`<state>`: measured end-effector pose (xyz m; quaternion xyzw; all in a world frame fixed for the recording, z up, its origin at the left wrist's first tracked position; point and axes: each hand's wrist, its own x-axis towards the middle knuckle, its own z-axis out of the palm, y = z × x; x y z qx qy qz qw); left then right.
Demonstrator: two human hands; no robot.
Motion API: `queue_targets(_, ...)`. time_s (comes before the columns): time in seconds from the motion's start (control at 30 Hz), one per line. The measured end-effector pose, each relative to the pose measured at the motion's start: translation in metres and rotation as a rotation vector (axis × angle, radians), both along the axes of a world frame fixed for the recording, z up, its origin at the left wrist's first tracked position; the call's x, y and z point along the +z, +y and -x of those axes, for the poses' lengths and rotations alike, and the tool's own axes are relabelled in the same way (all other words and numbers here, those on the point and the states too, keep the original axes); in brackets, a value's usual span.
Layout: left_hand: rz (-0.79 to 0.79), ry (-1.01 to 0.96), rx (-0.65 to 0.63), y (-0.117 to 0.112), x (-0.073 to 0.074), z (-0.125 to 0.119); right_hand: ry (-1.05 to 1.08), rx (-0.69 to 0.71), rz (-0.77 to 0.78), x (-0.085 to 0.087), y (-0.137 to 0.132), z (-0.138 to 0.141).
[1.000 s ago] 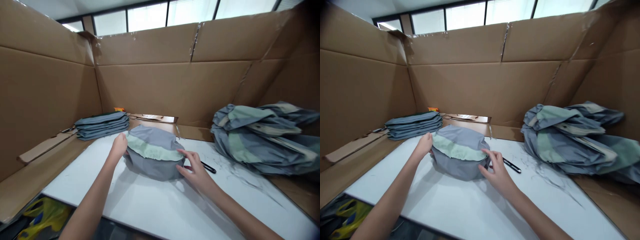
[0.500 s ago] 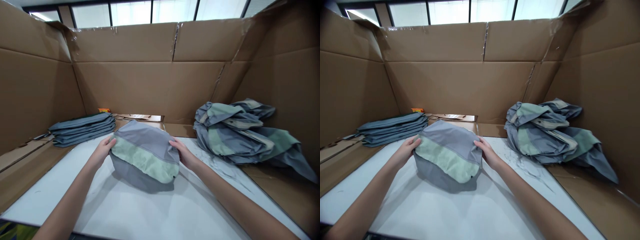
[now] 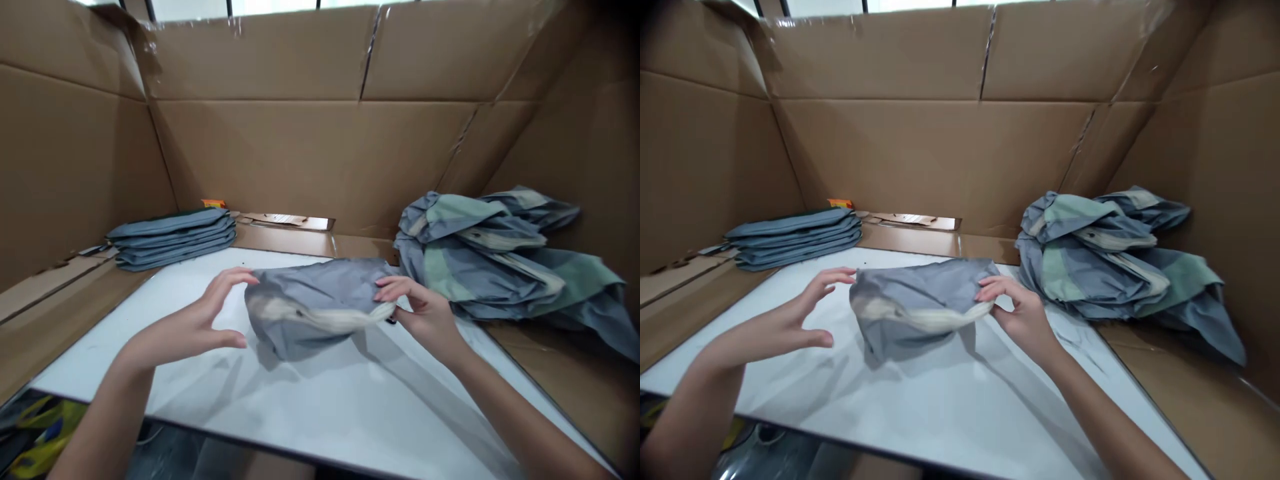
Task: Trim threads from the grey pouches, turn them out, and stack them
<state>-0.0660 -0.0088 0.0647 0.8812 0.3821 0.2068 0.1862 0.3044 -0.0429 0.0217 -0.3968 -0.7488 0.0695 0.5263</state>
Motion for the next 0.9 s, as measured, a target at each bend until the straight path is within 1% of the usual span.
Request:
queue_targets(0.07,-0.089,0.064,0.031,-0.007,-0.001,-0.016,-0.003,-0.015,0.034,-0.005,-0.002,0.001)
queue_targets(0.17,-0.307,-0.016,0.139,-0.005,0.005,-0.036,-0.045,0.027,0.047,-0.002,0.0,0.002)
queue_targets(0.2,-0.368,-0.012,0.126,-0.002,0.009,-0.043,-0.047,0.033,0.054,0.0,0.001,0.002)
queue_targets(0.23,-0.408,0.032,0.08,0.002,0.012,-0.049,-0.047,0.032,0.064,0.002,0.002,0.003)
queue_targets(0.3,-0.442,0.187,-0.035,0.008,0.016,-0.063,-0.057,0.029,0.082,0.002,0.004,0.005)
queue_targets(0.33,-0.459,0.253,-0.065,0.011,0.017,-0.069,-0.062,0.005,0.074,0.001,0.004,0.007)
queue_targets(0.37,-0.478,0.291,-0.065,0.012,0.018,-0.075,-0.034,-0.057,0.044,-0.001,0.003,0.011)
queue_targets(0.4,-0.491,0.303,-0.038,0.013,0.017,-0.08,0.051,-0.155,0.01,-0.005,0.001,0.015)
queue_targets(0.43,-0.491,0.292,0.009,0.013,0.016,-0.084,0.201,-0.265,-0.002,-0.008,-0.003,0.021)
queue_targets(0.47,-0.475,0.267,0.066,0.013,0.014,-0.088,0.399,-0.351,0.036,-0.012,-0.007,0.028)
queue_targets(0.5,-0.446,0.232,0.121,0.011,0.013,-0.091,0.623,-0.377,0.137,-0.014,-0.012,0.037)
queue_targets(0.53,-0.414,0.196,0.164,0.009,0.012,-0.094,0.823,-0.305,0.313,-0.016,-0.017,0.047)
queue_targets(0.57,-0.39,0.167,0.189,0.007,0.011,-0.097,0.942,-0.135,0.532,-0.015,-0.022,0.058)
queue_targets(0.6,-0.382,0.152,0.192,0.004,0.01,-0.1,0.994,0.054,0.723,-0.013,-0.026,0.07)
queue_targets(0.63,-0.39,0.15,0.182,0.0,0.009,-0.103,0.99,0.244,0.873,-0.01,-0.029,0.082)
queue_targets(0.67,-0.404,0.158,0.17,-0.003,0.008,-0.106,0.987,0.332,0.942,-0.005,-0.03,0.093)
queue_targets(0.7,-0.418,0.172,0.169,-0.006,0.007,-0.109,0.993,0.337,0.93,0.0,-0.029,0.102)
queue_targets(0.77,-0.434,0.191,0.207,-0.009,0.006,-0.113,1.011,0.306,0.786,0.007,-0.021,0.117)
queue_targets(0.83,-0.431,0.175,0.275,-0.008,0.005,-0.113,1.031,0.264,0.65,0.01,-0.011,0.124)
queue_targets(0.9,-0.416,0.126,0.368,-0.004,0.007,-0.111,1.062,0.229,0.553,0.01,-0.001,0.127)
